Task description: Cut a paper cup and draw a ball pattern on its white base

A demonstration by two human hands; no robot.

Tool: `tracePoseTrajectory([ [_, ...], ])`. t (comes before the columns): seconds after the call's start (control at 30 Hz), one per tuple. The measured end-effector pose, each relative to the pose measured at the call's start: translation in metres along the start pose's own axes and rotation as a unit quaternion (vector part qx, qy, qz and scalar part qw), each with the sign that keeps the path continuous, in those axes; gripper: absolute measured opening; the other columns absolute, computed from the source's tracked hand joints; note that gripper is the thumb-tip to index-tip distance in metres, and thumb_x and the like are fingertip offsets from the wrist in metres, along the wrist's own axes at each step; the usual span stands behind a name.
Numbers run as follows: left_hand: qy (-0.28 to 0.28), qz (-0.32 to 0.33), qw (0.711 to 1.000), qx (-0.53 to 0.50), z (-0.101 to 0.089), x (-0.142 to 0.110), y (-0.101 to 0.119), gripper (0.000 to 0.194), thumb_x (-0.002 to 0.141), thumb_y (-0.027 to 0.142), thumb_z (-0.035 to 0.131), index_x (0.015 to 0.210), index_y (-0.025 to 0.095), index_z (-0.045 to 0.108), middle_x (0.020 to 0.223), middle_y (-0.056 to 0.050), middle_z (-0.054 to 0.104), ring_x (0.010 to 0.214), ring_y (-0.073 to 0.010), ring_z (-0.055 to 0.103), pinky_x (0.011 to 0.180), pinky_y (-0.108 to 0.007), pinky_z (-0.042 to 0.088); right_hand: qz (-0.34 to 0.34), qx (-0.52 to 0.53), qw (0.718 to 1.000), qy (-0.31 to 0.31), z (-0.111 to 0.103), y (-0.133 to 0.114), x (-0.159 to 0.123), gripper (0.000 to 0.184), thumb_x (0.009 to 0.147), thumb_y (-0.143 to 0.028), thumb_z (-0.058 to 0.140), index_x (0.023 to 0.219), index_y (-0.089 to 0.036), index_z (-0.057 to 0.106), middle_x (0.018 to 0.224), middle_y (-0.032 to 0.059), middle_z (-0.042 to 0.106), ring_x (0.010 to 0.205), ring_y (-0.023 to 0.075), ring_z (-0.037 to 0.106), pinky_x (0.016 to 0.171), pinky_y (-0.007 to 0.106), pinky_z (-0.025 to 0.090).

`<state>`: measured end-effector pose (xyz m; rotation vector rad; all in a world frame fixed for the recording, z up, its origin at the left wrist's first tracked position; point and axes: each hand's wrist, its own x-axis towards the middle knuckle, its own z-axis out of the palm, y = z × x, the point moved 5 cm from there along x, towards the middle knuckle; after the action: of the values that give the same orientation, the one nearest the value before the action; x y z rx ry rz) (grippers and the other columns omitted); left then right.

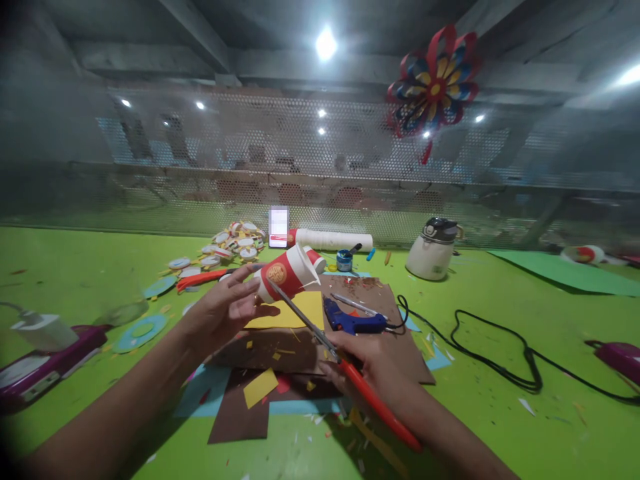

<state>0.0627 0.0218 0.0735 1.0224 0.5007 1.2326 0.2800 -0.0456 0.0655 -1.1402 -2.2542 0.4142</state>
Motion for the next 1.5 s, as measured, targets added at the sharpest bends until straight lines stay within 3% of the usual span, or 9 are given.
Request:
tracePoseTrajectory([
  [0.27,0.039,0.035,0.998,0.016,0.005,0.0,-0.007,0.041,0.07,0.024,0.087,0.1,0.016,0.059,0.1,-0.009,0.072,0.096,-0.0267,0.071,0.087,-0.049,0.06,-0.031,0.001,0.999,0.022,0.004,0.0,0.003,0.024,0.093,-0.026,0.058,0.11,-0.023,0.074,0.097,0.0037,0.079,0.083,0.0216,0.074,0.073,0.031,0.06],
  [0.53,0.063,0.051,0.997,0.017,0.008,-0.002,-0.01,0.044,0.071,0.027,0.087,0.102,0.015,0.059,0.099,-0.009,0.07,0.097,-0.0279,0.071,0.084,-0.046,0.061,-0.02,-0.023,0.998,0.063,0.007,0.002,-0.001,0.032,0.095,-0.029,0.056,0.122,-0.022,0.071,0.121,0.0085,0.075,0.105,0.0268,0.073,0.09,0.041,0.059],
  [0.73,0.065,0.052,0.996,0.013,0.006,-0.001,-0.011,0.041,0.073,0.025,0.085,0.102,0.015,0.058,0.1,-0.01,0.07,0.093,-0.0264,0.073,0.081,-0.044,0.062,-0.029,-0.03,0.998,0.052,0.007,0.0,0.0,0.033,0.097,-0.029,0.054,0.124,-0.022,0.07,0.12,0.0075,0.075,0.106,0.0248,0.072,0.092,0.037,0.058],
  [0.9,0.066,0.055,0.996,0.01,0.006,-0.001,-0.012,0.042,0.073,0.026,0.086,0.102,0.016,0.057,0.102,-0.01,0.071,0.092,-0.0266,0.073,0.08,-0.043,0.063,-0.025,-0.022,0.998,0.062,0.008,-0.004,0.0,0.034,0.096,-0.028,0.055,0.127,-0.025,0.068,0.117,0.0049,0.077,0.1,0.0244,0.074,0.087,0.035,0.06],
  [1.13,0.091,0.057,0.994,0.023,0.008,-0.003,-0.01,0.044,0.072,0.029,0.086,0.103,0.013,0.058,0.103,-0.012,0.072,0.092,-0.0263,0.073,0.077,-0.04,0.063,-0.011,-0.022,0.996,0.083,0.012,-0.007,0.0,0.03,0.096,-0.026,0.054,0.118,-0.02,0.073,0.111,0.0079,0.079,0.092,0.0235,0.076,0.075,0.029,0.062],
  [1.33,0.106,0.067,0.991,0.036,0.007,-0.003,-0.006,0.048,0.067,0.03,0.089,0.1,0.015,0.057,0.1,-0.009,0.072,0.092,-0.0259,0.073,0.075,-0.037,0.063,-0.004,-0.006,0.997,0.083,0.012,-0.003,0.005,0.028,0.094,-0.029,0.057,0.113,-0.019,0.075,0.108,0.0075,0.079,0.092,0.0218,0.076,0.083,0.029,0.06],
  [1.5,0.116,0.068,0.99,0.048,0.005,-0.002,-0.01,0.048,0.068,0.032,0.089,0.1,0.015,0.058,0.098,-0.009,0.072,0.091,-0.0248,0.073,0.074,-0.036,0.062,0.008,-0.015,0.997,0.077,0.01,-0.006,0.005,0.028,0.093,-0.031,0.057,0.11,-0.02,0.076,0.103,0.0067,0.08,0.087,0.0211,0.076,0.08,0.029,0.059],
])
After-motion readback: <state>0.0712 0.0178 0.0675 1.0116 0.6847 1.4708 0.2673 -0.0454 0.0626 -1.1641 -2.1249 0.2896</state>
